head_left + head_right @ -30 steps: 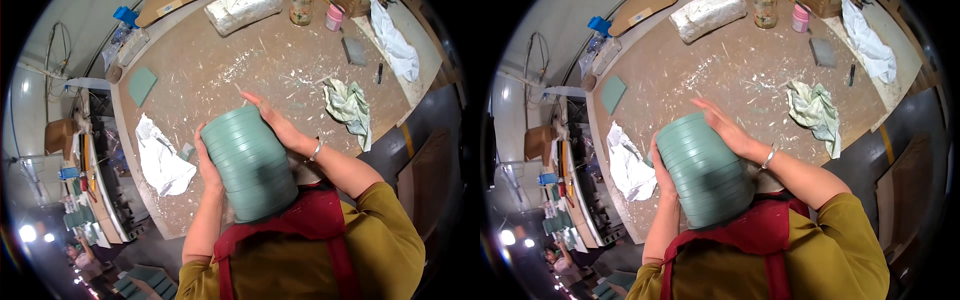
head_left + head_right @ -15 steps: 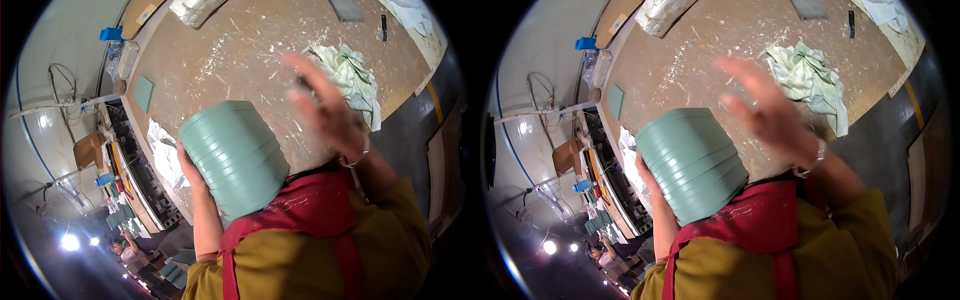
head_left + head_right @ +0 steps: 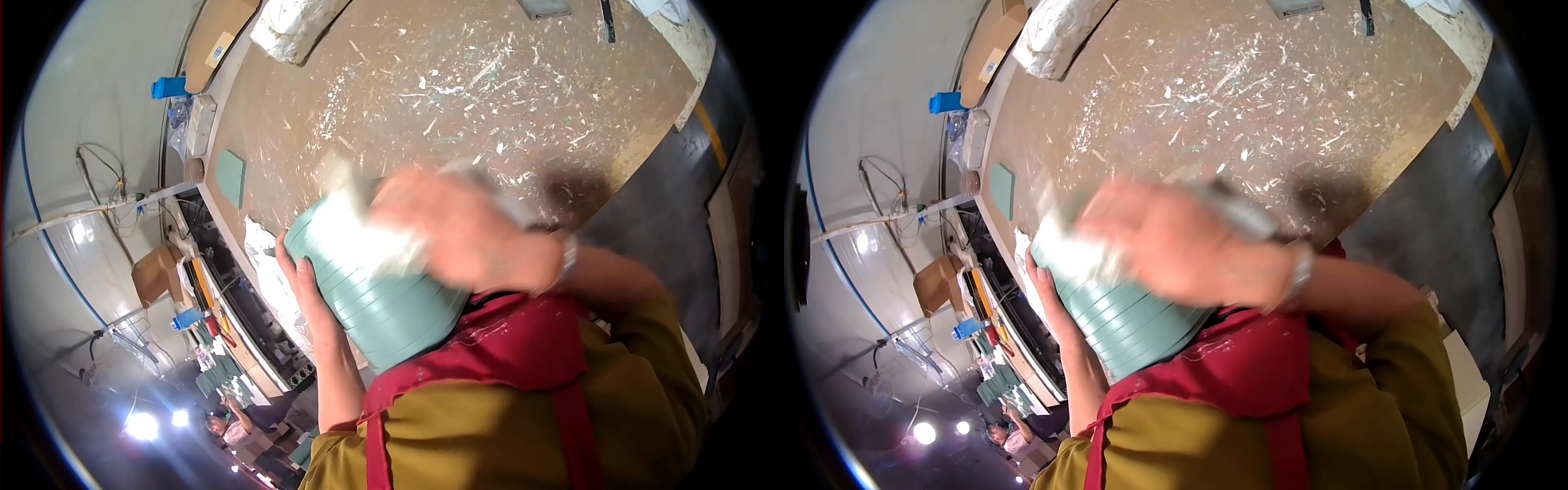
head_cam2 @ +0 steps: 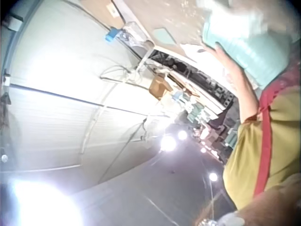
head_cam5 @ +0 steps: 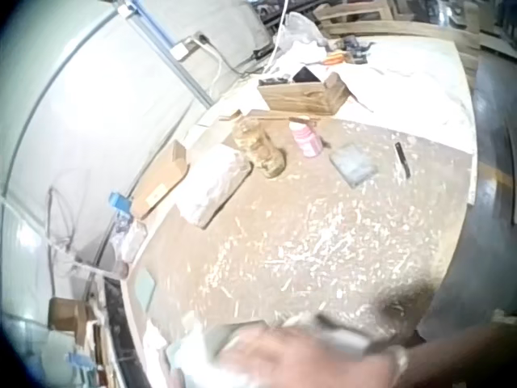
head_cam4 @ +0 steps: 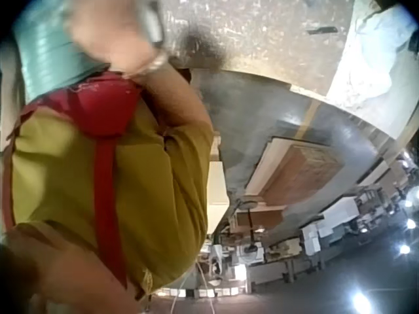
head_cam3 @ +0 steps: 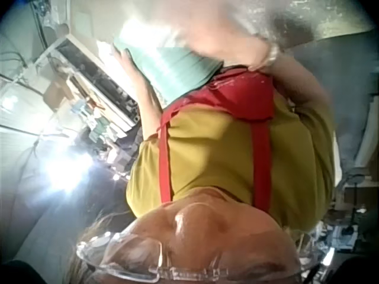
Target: The person cleans a stack of green arched panels by wiping their edges with a cloth dampened from a bottle.
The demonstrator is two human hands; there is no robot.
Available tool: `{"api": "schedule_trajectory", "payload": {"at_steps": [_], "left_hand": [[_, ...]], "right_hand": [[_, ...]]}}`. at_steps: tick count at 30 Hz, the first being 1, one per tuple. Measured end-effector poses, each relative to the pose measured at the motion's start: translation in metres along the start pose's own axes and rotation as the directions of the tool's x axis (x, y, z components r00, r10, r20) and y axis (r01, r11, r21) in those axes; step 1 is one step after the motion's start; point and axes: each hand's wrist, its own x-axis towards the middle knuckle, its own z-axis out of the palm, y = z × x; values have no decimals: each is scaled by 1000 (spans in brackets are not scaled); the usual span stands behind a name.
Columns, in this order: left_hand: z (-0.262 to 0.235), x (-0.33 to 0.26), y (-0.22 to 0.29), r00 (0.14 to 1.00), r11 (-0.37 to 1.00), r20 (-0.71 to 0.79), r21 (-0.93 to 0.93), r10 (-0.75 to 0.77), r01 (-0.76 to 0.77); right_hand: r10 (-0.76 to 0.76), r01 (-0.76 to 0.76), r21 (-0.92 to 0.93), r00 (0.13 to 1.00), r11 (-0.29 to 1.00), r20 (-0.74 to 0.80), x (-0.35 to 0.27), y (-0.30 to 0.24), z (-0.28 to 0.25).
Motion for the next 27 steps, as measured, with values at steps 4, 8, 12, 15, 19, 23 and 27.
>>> {"api": "schedule_trajectory", "payload": {"at_steps": [4, 8, 12, 15, 19, 23, 27], "left_hand": [[-2, -4, 3, 999, 986, 37, -162, -34, 40], [9, -5, 19, 999, 992, -4, -117, -54, 53], [-8, -8, -10, 993, 984, -3, -136, -115, 113], [-18, -8, -22, 995, 982, 56, -161, -86, 94], [2, -5, 11, 997, 988, 21, -133, -78, 80], [5, -7, 14, 997, 993, -57, -110, -56, 50], [5, -6, 7, 994, 990, -61, -114, -94, 87]], "right_hand": [[245, -240, 165, 969, 957, -15, -25, 8, 68], [537, -489, 453, 843, 745, 27, -46, 52, 70], [357, -368, 340, 929, 865, 97, 13, -1, 60], [132, -142, 190, 989, 971, 63, 15, 14, 65], [376, -355, 185, 922, 916, -90, -27, 70, 70], [815, -839, 189, 542, 510, 205, -2, 68, 5], [541, -555, 82, 828, 828, 148, -8, 65, 33]]}}
